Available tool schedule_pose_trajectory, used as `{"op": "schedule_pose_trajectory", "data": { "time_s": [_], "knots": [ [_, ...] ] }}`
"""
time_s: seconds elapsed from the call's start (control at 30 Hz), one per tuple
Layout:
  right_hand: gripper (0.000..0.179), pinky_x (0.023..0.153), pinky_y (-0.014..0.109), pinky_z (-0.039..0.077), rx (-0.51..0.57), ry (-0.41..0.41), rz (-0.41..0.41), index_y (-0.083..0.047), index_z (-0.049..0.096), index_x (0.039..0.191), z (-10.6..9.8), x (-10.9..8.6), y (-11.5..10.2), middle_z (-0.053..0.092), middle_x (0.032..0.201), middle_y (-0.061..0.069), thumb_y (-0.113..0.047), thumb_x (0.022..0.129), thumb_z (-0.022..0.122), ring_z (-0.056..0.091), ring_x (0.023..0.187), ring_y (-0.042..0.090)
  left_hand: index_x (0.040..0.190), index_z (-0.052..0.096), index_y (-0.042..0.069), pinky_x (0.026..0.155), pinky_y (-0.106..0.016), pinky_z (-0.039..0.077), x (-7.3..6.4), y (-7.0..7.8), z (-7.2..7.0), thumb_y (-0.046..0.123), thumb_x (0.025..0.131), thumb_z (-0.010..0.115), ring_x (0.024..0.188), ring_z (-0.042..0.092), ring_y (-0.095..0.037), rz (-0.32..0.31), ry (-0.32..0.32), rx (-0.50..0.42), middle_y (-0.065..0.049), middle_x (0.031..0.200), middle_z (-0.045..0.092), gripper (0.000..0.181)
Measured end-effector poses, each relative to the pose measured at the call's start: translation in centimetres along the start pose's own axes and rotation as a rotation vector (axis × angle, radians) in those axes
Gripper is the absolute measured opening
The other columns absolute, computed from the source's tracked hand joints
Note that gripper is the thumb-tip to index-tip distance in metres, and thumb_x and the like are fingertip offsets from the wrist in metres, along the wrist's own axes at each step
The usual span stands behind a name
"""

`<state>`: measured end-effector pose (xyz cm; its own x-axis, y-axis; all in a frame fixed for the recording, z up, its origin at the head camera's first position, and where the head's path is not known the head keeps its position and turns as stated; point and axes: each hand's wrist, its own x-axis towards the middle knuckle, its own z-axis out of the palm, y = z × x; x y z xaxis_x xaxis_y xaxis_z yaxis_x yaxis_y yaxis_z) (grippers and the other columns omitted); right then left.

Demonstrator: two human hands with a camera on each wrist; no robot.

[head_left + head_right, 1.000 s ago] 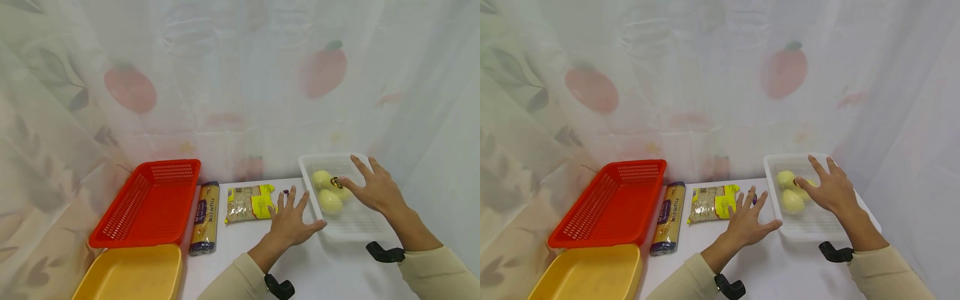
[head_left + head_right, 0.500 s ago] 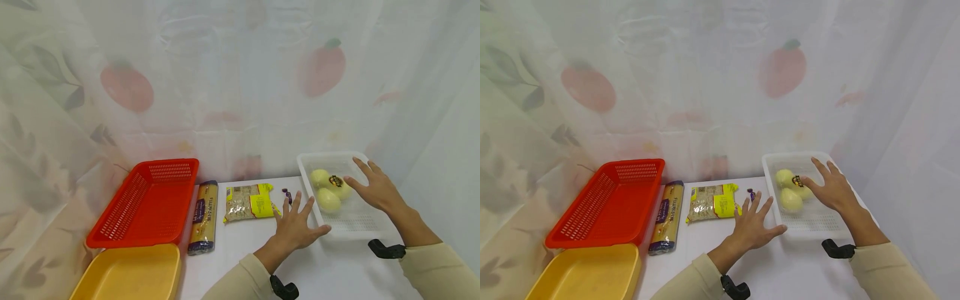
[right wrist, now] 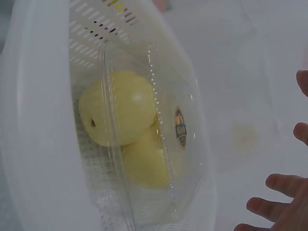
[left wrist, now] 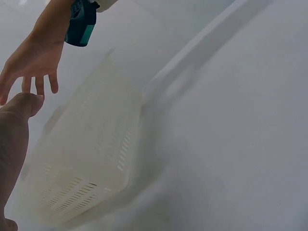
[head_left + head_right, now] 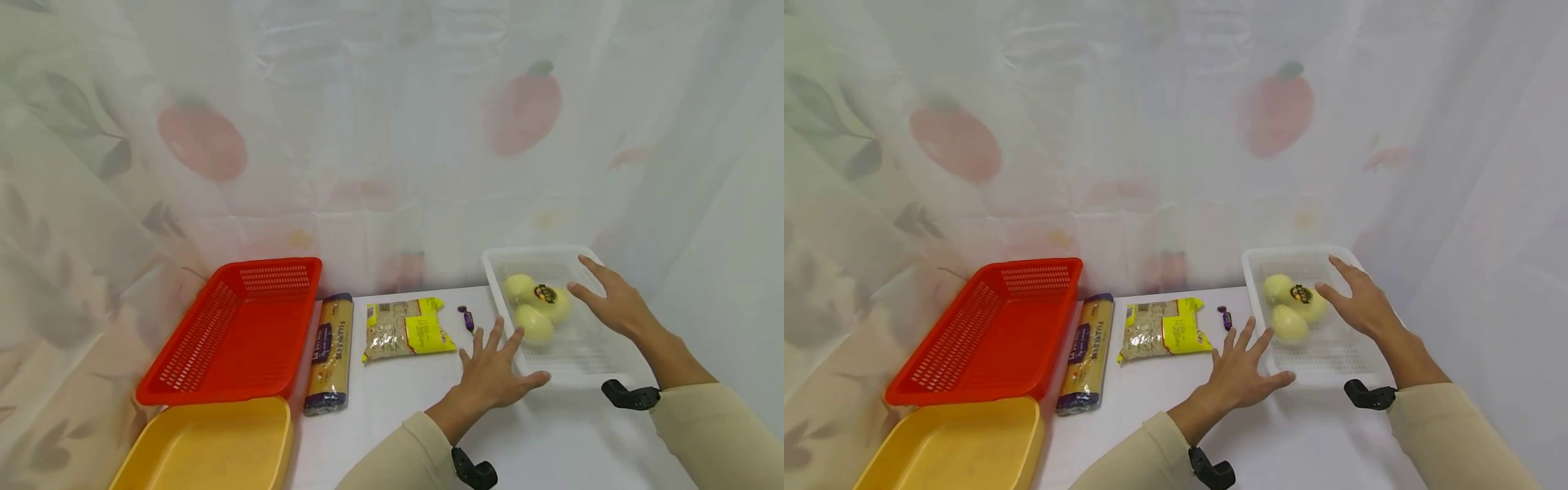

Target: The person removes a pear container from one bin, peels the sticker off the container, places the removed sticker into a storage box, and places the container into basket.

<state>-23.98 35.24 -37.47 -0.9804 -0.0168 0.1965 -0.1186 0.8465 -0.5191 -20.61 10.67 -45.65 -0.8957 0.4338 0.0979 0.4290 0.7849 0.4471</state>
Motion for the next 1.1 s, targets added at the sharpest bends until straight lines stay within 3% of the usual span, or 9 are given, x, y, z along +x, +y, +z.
{"op": "schedule_pose_trajectory", "data": {
  "time_s": [0.3, 0.47, 0.83, 0.97, 1.1],
  "knots": [
    [0.077, 0.087, 0.078, 0.025, 0.029, -0.078, 0.099, -0.010, 0.008, 0.155, 0.0, 0.6, 1.4, 0.015, 0.149, 0.037, -0.053, 0.099, 0.040, 0.024, 0.123, 0.064, 0.152, 0.025, 0.042, 0.098, -0.068, 0.027, 0.5, 0.0, 1.2, 0.080, 0.081, 0.042, 0.142, 0.017, -0.034, 0.015, -0.007, -0.014, 0.006, 0.160, 0.009, 0.082],
    [0.080, 0.083, 0.077, 0.031, 0.078, -0.079, 0.167, -0.012, 0.008, 0.156, 0.4, 0.9, 2.3, 0.012, 0.151, 0.035, -0.059, 0.097, 0.036, 0.026, 0.122, 0.065, 0.151, 0.027, 0.041, 0.098, -0.068, 0.028, 0.6, 0.0, 1.7, 0.079, 0.082, 0.042, 0.141, 0.018, -0.034, 0.018, -0.001, -0.021, 0.007, 0.160, 0.007, 0.081],
    [0.080, 0.087, 0.079, 0.025, 0.210, -0.114, 0.194, -0.009, 0.003, 0.155, 0.5, 1.2, 2.8, 0.009, 0.148, 0.040, -0.056, 0.099, 0.036, 0.015, 0.127, 0.065, 0.150, 0.031, 0.040, 0.098, -0.067, 0.029, 0.7, -0.2, 2.2, 0.079, 0.081, 0.044, 0.142, 0.017, -0.031, -0.001, 0.010, -0.056, 0.011, 0.160, 0.006, 0.080],
    [0.080, 0.088, 0.077, 0.027, 0.288, -0.129, 0.224, -0.015, 0.001, 0.156, 1.3, 2.2, 5.3, 0.009, 0.149, 0.038, -0.058, 0.098, 0.035, 0.018, 0.128, 0.062, 0.150, 0.031, 0.040, 0.098, -0.067, 0.029, 0.7, -0.3, 2.3, 0.081, 0.080, 0.042, 0.142, 0.019, -0.031, 0.002, 0.000, -0.059, 0.012, 0.160, 0.005, 0.081],
    [0.079, 0.085, 0.075, 0.032, 0.331, -0.110, 0.249, -0.028, 0.000, 0.156, 3.2, 4.0, 10.3, 0.010, 0.154, 0.031, -0.063, 0.096, 0.036, 0.023, 0.127, 0.061, 0.150, 0.032, 0.040, 0.098, -0.067, 0.029, 0.7, -0.4, 2.4, 0.082, 0.080, 0.041, 0.141, 0.020, -0.031, 0.008, 0.001, -0.070, 0.013, 0.160, 0.004, 0.082]
  ]
}}
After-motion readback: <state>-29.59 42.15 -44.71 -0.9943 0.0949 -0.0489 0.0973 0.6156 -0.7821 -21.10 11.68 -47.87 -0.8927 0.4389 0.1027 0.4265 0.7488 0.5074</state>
